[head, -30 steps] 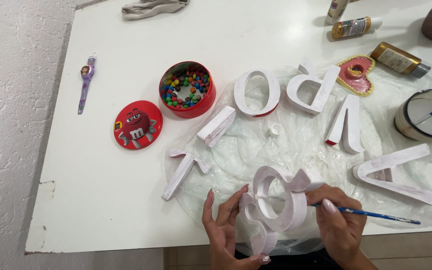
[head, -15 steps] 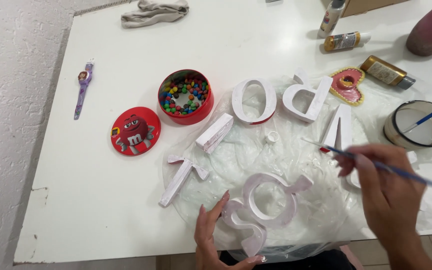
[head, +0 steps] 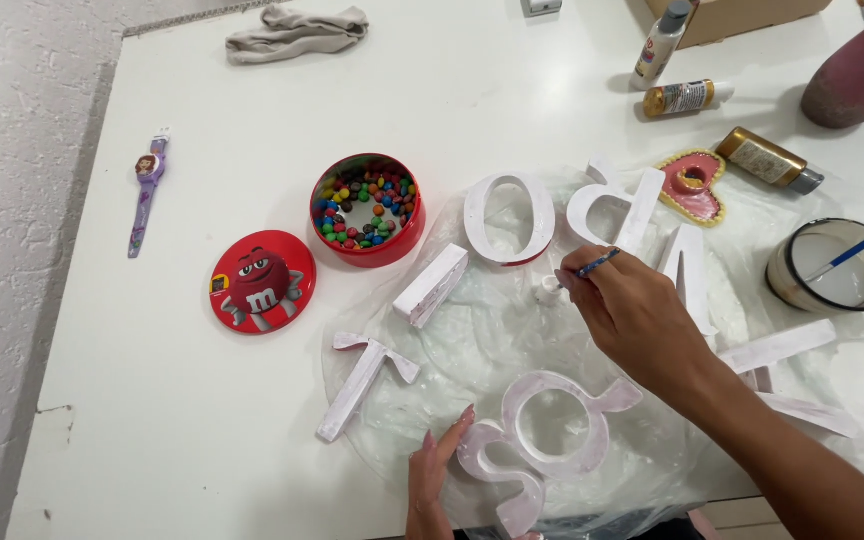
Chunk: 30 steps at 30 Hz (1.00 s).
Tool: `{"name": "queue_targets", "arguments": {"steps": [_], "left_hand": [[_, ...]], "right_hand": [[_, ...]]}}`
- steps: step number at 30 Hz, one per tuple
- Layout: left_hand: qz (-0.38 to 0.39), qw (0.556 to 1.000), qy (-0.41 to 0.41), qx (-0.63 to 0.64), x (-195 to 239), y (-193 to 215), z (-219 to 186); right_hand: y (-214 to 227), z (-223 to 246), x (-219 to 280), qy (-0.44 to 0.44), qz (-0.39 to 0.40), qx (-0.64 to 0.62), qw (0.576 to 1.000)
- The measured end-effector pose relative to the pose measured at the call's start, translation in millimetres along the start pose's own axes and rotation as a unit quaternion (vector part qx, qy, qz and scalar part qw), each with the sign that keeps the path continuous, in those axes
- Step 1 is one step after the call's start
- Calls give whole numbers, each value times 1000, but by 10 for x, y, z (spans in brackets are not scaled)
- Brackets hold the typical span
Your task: The person paints white 3D letters with a paintbrush, focusing on the letter 'S'. They dip the brush into a small container of white paint and apply it to the letter's surfaces. The person rotates the letter to paint different sides.
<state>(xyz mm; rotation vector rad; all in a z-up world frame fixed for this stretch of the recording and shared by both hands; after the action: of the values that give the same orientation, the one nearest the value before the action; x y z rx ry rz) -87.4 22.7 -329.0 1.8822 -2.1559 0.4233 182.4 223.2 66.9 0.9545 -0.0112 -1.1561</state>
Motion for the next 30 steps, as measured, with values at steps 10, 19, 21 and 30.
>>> {"name": "queue_targets", "arguments": {"steps": [10, 19, 21, 30], "left_hand": [[-292, 830, -302, -366, 1126, -789, -2621], [-187, 969, -144, -69, 572, -533, -1793], [-313, 934, -174, -3, 1052, -729, -2736], [-277, 868, -394, -123, 1134, -1050, -2971]], "right_hand": [[196, 181, 18, -117, -105, -107, 982], [424, -75, 1024, -80, -318, -280, 902], [341, -206, 1413, -78, -380, -288, 875], [-74, 362, 1597, 54, -166, -232, 957]]}}
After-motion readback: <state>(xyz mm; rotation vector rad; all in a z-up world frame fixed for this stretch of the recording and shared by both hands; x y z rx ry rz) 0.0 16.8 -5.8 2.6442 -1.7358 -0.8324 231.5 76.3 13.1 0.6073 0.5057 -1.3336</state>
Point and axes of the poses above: each hand's wrist, its own x-axis away from the middle knuckle, its own y-axis out of the back of the hand, z = x × y, the point moved 1 cm from there along -x, towards the middle knuckle, and after that the axes turned 13 degrees about -x, right-handed, at the moved point
